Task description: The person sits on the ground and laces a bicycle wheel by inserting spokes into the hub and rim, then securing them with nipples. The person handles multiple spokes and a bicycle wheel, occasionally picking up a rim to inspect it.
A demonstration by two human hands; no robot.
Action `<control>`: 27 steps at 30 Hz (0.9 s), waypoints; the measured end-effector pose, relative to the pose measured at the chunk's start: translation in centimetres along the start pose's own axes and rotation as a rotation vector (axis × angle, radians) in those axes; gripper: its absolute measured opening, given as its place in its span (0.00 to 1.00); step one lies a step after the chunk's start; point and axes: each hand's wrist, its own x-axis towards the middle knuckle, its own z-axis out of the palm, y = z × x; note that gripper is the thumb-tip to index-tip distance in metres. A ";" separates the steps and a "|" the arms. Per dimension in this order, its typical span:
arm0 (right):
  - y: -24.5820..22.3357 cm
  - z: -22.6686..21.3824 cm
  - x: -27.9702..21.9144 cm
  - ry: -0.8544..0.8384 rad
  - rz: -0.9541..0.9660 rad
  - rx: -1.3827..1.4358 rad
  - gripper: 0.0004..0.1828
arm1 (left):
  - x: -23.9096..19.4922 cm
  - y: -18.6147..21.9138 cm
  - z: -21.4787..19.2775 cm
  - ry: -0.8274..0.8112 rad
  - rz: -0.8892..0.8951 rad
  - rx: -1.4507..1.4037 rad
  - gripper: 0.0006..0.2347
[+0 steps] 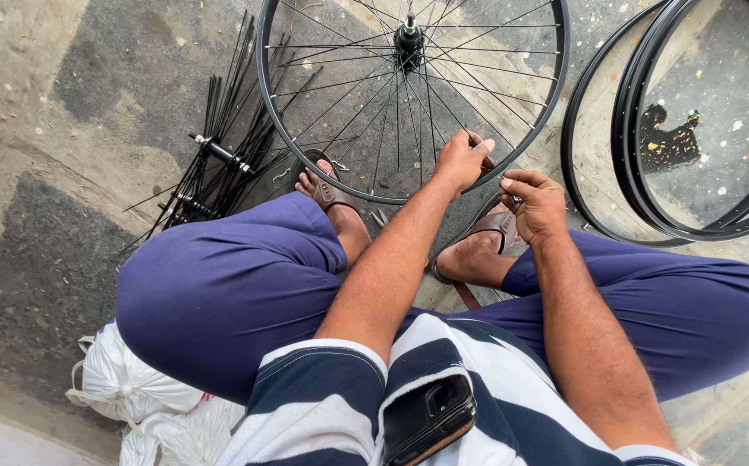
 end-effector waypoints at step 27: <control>3.4 0.3 2.5 -0.032 -0.076 0.030 0.12 | -0.5 -0.1 0.2 0.048 0.001 0.223 0.12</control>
